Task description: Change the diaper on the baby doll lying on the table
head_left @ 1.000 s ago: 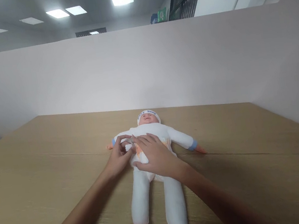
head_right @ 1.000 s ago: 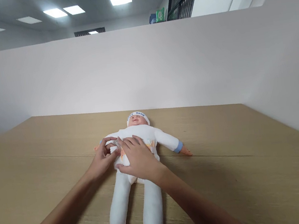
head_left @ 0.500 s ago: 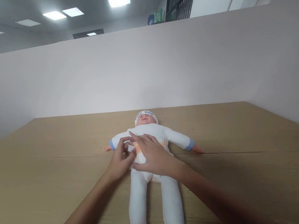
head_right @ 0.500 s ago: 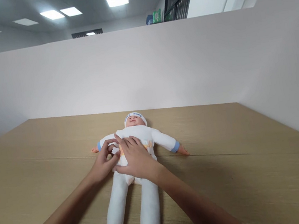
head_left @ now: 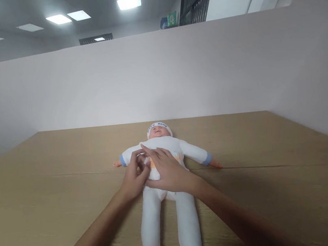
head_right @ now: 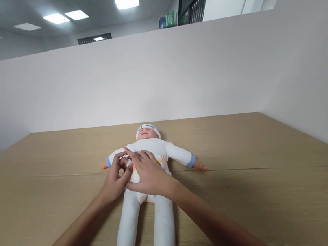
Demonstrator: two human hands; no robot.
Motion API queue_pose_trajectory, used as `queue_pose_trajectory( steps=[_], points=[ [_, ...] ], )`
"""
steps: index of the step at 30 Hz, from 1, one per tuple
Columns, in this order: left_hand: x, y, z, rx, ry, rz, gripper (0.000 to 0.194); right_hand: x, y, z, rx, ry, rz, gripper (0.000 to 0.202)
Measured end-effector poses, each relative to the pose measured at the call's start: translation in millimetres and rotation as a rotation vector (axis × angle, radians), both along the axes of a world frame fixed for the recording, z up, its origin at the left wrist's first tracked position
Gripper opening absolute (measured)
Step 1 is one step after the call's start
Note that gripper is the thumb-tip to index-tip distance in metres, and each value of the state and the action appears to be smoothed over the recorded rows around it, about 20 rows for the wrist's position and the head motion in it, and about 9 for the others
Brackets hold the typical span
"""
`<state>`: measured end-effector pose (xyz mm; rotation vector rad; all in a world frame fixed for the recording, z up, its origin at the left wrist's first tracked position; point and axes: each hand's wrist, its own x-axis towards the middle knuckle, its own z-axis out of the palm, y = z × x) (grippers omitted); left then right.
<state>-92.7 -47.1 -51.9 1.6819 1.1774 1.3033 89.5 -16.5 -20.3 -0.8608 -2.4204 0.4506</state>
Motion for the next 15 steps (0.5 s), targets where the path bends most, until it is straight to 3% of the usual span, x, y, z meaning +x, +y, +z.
queue_pose_trajectory(
  steps=[9, 15],
  points=[
    [-1.0, -3.1, 0.6, -0.010, -0.004, -0.098, 0.045, -0.9, -0.2, 1.6, 0.009, -0.009, 0.005, 0.112],
    [-4.1, -1.3, -1.8, -0.106, -0.095, -0.142, 0.048, 1.1, -1.8, 4.9, -0.039, -0.011, 0.009, 0.108]
  ],
)
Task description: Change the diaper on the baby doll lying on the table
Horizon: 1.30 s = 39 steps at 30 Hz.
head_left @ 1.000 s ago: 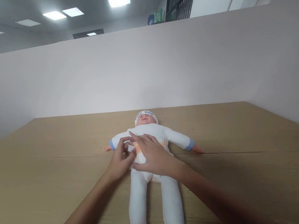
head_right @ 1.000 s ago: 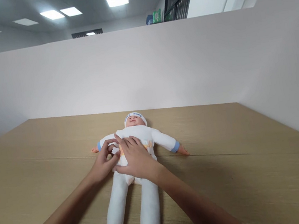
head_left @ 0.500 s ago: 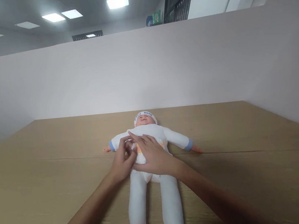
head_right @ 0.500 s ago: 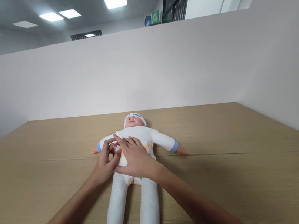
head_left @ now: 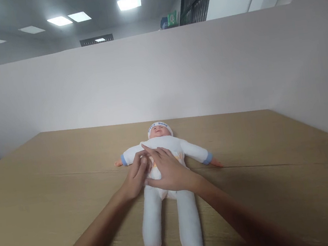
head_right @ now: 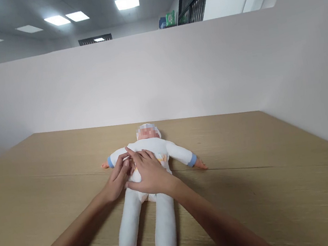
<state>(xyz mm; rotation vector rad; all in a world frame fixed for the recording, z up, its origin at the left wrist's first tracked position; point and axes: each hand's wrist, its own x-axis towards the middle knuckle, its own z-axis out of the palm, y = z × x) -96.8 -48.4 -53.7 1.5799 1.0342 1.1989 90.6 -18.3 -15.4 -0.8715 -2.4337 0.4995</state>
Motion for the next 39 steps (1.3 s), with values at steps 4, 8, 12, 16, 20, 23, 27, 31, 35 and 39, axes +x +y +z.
queue_pose_trajectory(
  steps=[4, 8, 12, 16, 20, 23, 27, 31, 35, 39],
  points=[
    [2, 7, -7.3, -0.084, -0.172, -0.012, 0.052, 5, 4, 6.9, -0.164, 0.024, 0.015, 0.089],
    [5, 11, -12.6, -0.141, -0.250, -0.008, 0.065, 8, 10, 9.5, -0.352, 0.156, 0.019, 0.066],
    [8, 12, -15.1, -0.124, -0.205, 0.075, 0.066, 7, 13, 6.6, -0.361, 0.213, 0.018, 0.070],
    [9, 13, -19.0, -0.108, -0.185, 0.089, 0.067, 7, 13, 4.4, -0.363, 0.242, 0.030, 0.067],
    [9, 16, -23.6, -0.101, -0.156, 0.123, 0.070, 6, 12, 3.9, -0.311, 0.243, 0.012, 0.059],
    [9, 17, -24.5, -0.109, -0.147, 0.143, 0.072, 4, 12, 2.6, -0.312, 0.264, 0.015, 0.056],
    [11, 16, -23.0, -0.111, -0.131, 0.156, 0.073, 0, 12, 2.8, -0.354, 0.323, -0.022, 0.050],
    [13, 13, -22.0, -0.087, -0.114, 0.176, 0.068, -3, 9, 5.7, -0.362, 0.378, -0.052, 0.048],
    [15, 11, -21.8, -0.053, -0.121, 0.183, 0.071, -4, 10, 1.8, -0.358, 0.389, -0.063, 0.047],
    [17, 9, -21.2, -0.002, -0.113, 0.183, 0.072, -6, 14, -4.5, -0.372, 0.508, -0.102, 0.042]
  ],
)
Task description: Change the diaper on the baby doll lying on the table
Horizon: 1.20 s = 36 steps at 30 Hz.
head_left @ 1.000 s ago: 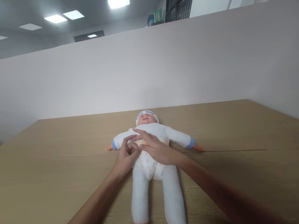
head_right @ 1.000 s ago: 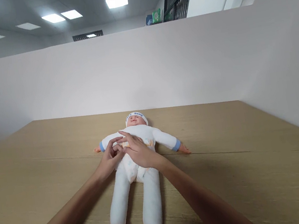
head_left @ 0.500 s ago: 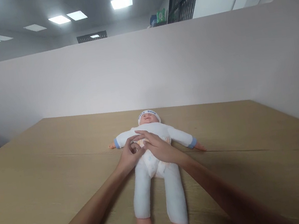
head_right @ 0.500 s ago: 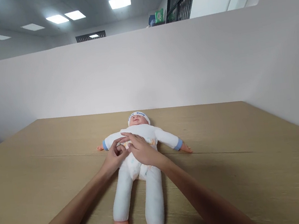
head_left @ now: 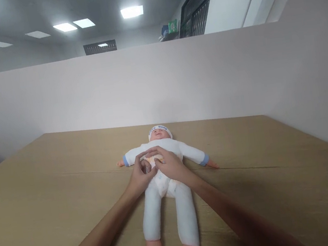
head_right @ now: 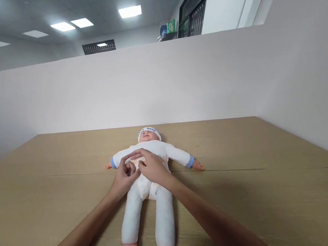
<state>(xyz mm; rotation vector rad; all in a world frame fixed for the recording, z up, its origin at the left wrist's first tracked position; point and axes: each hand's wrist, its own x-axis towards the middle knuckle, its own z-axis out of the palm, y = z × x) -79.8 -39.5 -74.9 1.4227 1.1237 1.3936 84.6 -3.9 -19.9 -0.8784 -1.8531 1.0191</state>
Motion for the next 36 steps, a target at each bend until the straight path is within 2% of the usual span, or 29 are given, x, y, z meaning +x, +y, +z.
queue_pose_trajectory(
  steps=[4, 8, 11, 13, 15, 18, 21, 24, 29, 36],
  points=[
    [1, -2, 2.2, 0.019, 0.010, 0.021, 0.063, 2, 6, 11.4, -0.045, 0.181, -0.078, 0.021],
    [-1, -5, 6.2, 0.052, 0.025, 0.062, 0.053, 20, 1, 36.2, -0.070, 0.360, -0.173, 0.017],
    [-5, -12, 9.6, 0.088, 0.055, 0.118, 0.042, 42, -12, 42.5, -0.051, 0.389, -0.255, 0.017],
    [-8, -20, 11.9, 0.127, 0.091, 0.169, 0.035, 56, -23, 35.5, 0.011, 0.314, -0.317, 0.018],
    [-12, -32, 13.8, 0.180, 0.138, 0.197, 0.032, 68, -36, 20.9, 0.108, 0.196, -0.375, 0.020],
    [-16, -47, 12.8, 0.298, 0.343, 0.116, 0.038, 78, -53, -7.4, 0.276, -0.051, -0.398, 0.031],
    [-20, -54, 5.5, 0.378, 0.562, 0.012, 0.048, 80, -65, -33.2, 0.341, -0.194, -0.314, 0.045],
    [-23, -54, -2.9, 0.403, 0.654, 0.001, 0.051, 77, -68, -51.4, 0.352, -0.240, -0.229, 0.053],
    [-24, -51, -7.4, 0.378, 0.710, -0.002, 0.051, 74, -67, -65.0, 0.392, -0.234, -0.226, 0.057],
    [-21, -49, -1.4, 0.422, 0.703, -0.052, 0.051, 73, -67, -67.0, 0.423, -0.237, -0.246, 0.056]
  ],
)
